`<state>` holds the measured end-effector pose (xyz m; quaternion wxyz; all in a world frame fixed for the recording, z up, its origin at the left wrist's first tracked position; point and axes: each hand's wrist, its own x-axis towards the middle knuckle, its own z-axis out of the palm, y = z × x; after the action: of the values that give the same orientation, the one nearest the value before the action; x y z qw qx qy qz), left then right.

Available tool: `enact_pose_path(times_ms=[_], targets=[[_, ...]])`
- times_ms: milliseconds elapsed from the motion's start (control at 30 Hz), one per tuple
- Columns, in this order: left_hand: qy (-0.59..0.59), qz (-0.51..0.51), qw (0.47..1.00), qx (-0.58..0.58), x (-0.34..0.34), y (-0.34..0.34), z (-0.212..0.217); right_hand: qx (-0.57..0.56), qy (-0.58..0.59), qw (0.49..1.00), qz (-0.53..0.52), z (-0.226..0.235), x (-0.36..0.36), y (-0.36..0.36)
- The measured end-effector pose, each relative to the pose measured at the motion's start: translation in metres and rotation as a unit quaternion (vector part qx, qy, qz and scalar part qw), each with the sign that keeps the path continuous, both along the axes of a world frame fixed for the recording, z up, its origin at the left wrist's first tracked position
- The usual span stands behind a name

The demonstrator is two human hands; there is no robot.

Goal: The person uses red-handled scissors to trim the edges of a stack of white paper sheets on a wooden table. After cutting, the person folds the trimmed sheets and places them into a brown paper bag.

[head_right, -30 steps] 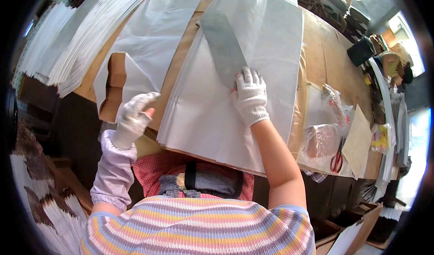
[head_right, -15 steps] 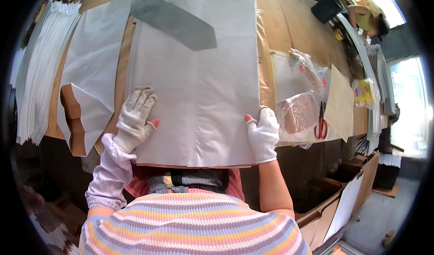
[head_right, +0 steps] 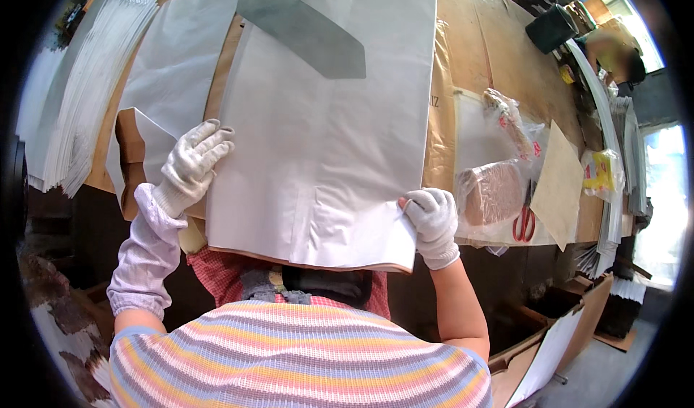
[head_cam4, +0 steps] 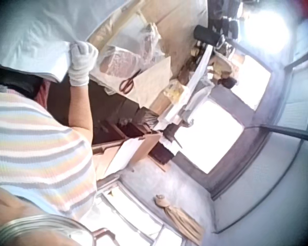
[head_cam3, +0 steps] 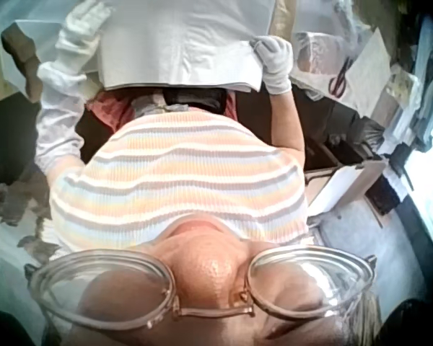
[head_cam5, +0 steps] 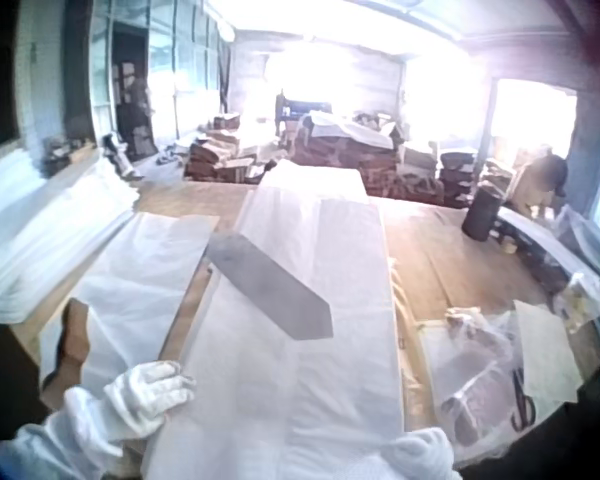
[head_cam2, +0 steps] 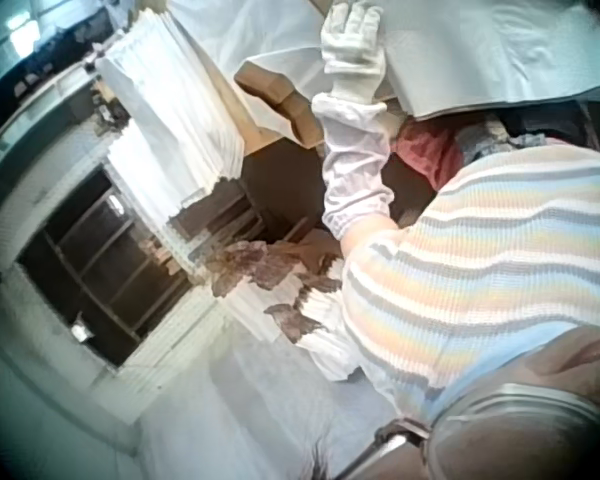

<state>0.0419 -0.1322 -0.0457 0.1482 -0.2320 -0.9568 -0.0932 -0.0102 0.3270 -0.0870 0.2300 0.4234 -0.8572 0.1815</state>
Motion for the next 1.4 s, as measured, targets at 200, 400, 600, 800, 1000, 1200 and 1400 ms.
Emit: enact_pose_path(times_ms=[200,400,600,800,1000,1200,1400], targets=[[-0.345,0.132,0.822,0.434,0.024,0.025,0.017,0.0,-0.075,0.997,0.012,-0.015,-0.012,0.011],[-0.334,0.101,0.839,0.417,0.012,-0.007,-0.009,-0.073,-0.441,0.886,-0.122,0.028,-0.022,0.001],[-0.295,0.38,0.813,0.328,0.01,0.014,-0.041,-0.093,-0.572,0.762,-0.29,0.019,-0.037,-0.026],[-0.051,0.423,0.895,0.132,0.013,0.051,-0.055,-0.137,-0.301,0.889,-0.318,-0.005,-0.003,-0.044],[-0.038,0.428,0.889,0.158,0.016,0.045,-0.068,-0.123,-0.276,0.906,-0.295,-0.01,-0.002,-0.05],[-0.057,0.442,0.887,0.123,0.014,0.047,-0.073,-0.038,-0.115,0.932,-0.342,-0.014,0.003,-0.06],[-0.156,0.441,0.883,0.019,0.006,0.038,-0.055,0.06,-0.144,0.987,-0.026,-0.01,-0.024,-0.101]])
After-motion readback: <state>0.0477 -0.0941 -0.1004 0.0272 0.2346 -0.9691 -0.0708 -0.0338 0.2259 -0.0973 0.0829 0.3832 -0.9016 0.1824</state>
